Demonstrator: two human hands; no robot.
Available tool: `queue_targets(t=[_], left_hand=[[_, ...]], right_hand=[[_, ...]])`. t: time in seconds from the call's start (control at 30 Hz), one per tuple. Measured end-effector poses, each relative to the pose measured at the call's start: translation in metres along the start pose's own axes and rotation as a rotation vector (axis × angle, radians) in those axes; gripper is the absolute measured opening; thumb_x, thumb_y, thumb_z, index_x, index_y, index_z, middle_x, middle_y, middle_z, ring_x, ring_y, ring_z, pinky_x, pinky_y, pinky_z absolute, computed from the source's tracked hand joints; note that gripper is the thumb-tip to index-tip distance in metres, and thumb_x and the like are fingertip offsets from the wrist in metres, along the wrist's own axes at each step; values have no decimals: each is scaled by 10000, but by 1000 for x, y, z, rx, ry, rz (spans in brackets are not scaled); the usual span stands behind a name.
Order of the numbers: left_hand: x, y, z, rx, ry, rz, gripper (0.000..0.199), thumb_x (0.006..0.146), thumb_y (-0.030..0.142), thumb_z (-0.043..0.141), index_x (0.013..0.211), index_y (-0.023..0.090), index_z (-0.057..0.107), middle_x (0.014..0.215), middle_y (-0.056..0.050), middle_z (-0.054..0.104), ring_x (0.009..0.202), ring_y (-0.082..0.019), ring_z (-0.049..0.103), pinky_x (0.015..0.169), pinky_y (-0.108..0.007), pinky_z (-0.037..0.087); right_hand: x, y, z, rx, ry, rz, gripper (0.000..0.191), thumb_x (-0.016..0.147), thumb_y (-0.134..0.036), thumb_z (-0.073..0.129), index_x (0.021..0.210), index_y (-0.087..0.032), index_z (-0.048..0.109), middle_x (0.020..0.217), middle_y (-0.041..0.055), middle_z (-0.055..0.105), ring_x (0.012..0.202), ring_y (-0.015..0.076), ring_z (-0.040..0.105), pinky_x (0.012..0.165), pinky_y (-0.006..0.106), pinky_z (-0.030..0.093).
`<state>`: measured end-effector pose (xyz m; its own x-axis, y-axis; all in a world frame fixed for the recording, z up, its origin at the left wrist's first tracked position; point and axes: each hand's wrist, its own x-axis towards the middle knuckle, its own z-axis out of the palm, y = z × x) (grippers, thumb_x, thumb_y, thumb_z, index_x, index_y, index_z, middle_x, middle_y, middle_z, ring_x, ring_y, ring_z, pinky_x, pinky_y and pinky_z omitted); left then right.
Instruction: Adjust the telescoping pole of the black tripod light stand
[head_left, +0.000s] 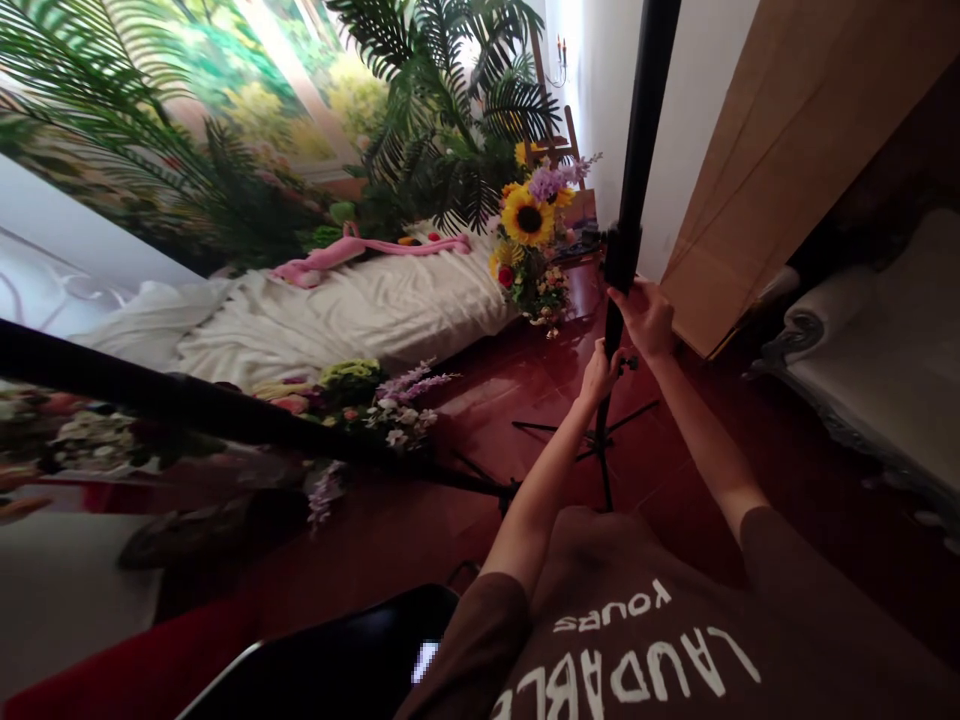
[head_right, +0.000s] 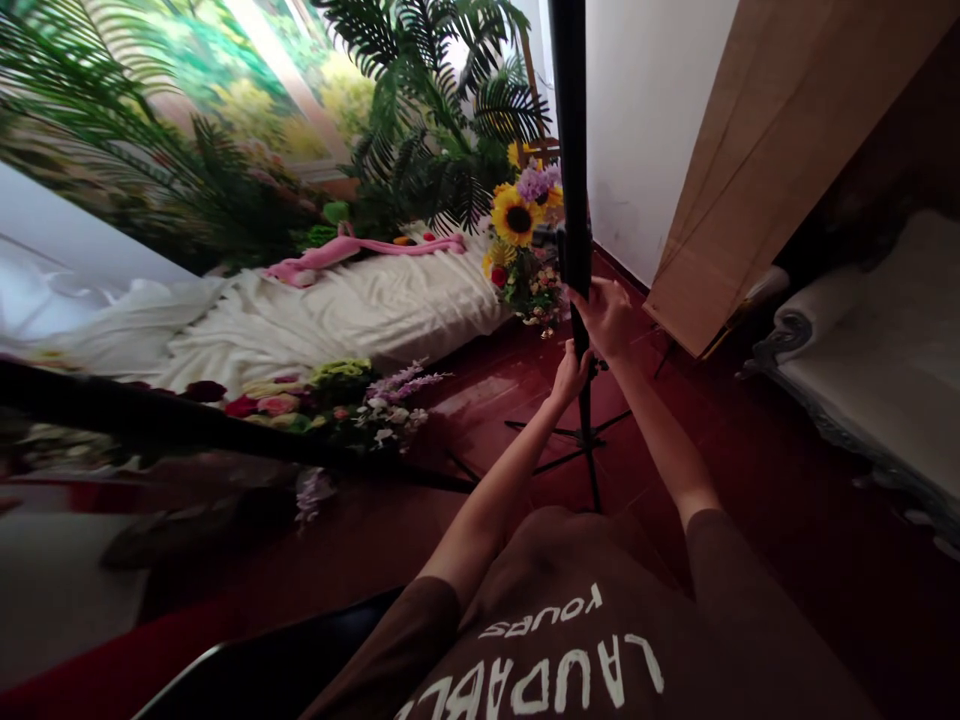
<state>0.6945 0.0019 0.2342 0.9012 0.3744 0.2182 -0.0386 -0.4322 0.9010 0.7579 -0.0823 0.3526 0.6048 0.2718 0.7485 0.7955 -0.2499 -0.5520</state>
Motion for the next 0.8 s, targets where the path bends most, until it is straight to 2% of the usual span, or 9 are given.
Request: queue_targets(t=[0.07,0.17,0.37,0.53,0.63,0.8], left_hand=[[-1,0,1,5,19,0,380,956,427,494,1248,190,451,1020,-113,693,901,-218,694,807,-326,510],[0,-2,2,9,30,2,363,953,412,502,1234,187,455,1043,-121,688,923,-221,689,798,-322,509],[3,-4,2,11,13,31,342,943,380,515,1223,192,459,1102,-128,671,950,-228,682,784,-323,513],[1,-6,3,20,28,75,379,939,379,521,1246,174,436,1097,-145,669,949,-237,683,782,-326,514],[1,-8,5,16,32,86,368,934,369,531,1231,172,441,1085,-148,670,951,-238,682,789,-327,513],[0,-9,6,19,37,91,337,948,385,506,1199,167,456,1052,-153,671,933,-241,683,806,-339,509]], right_hand=[[15,-4,-3,54,16,-49,512,955,-613,454,1213,-211,636,1111,62,675,1206,261,599,1041,462,461],[16,-6,-5,60,8,-43,508,951,-615,459,1190,-208,647,1110,63,672,1195,259,607,1055,473,453],[-1,-4,-6,-28,-29,1,487,945,-616,481,1183,-225,648,1093,64,691,1192,258,602,1090,516,406],[-8,2,-9,-63,-85,3,484,909,-642,531,1133,-239,677,1123,69,697,1165,254,605,1065,466,428],[-22,8,-11,-71,-130,60,470,873,-649,585,1069,-240,710,1085,76,716,1089,258,635,1032,451,451],[-49,13,-25,-15,-124,166,397,945,-568,519,1107,-261,712,1093,63,725,1048,227,646,973,395,488]])
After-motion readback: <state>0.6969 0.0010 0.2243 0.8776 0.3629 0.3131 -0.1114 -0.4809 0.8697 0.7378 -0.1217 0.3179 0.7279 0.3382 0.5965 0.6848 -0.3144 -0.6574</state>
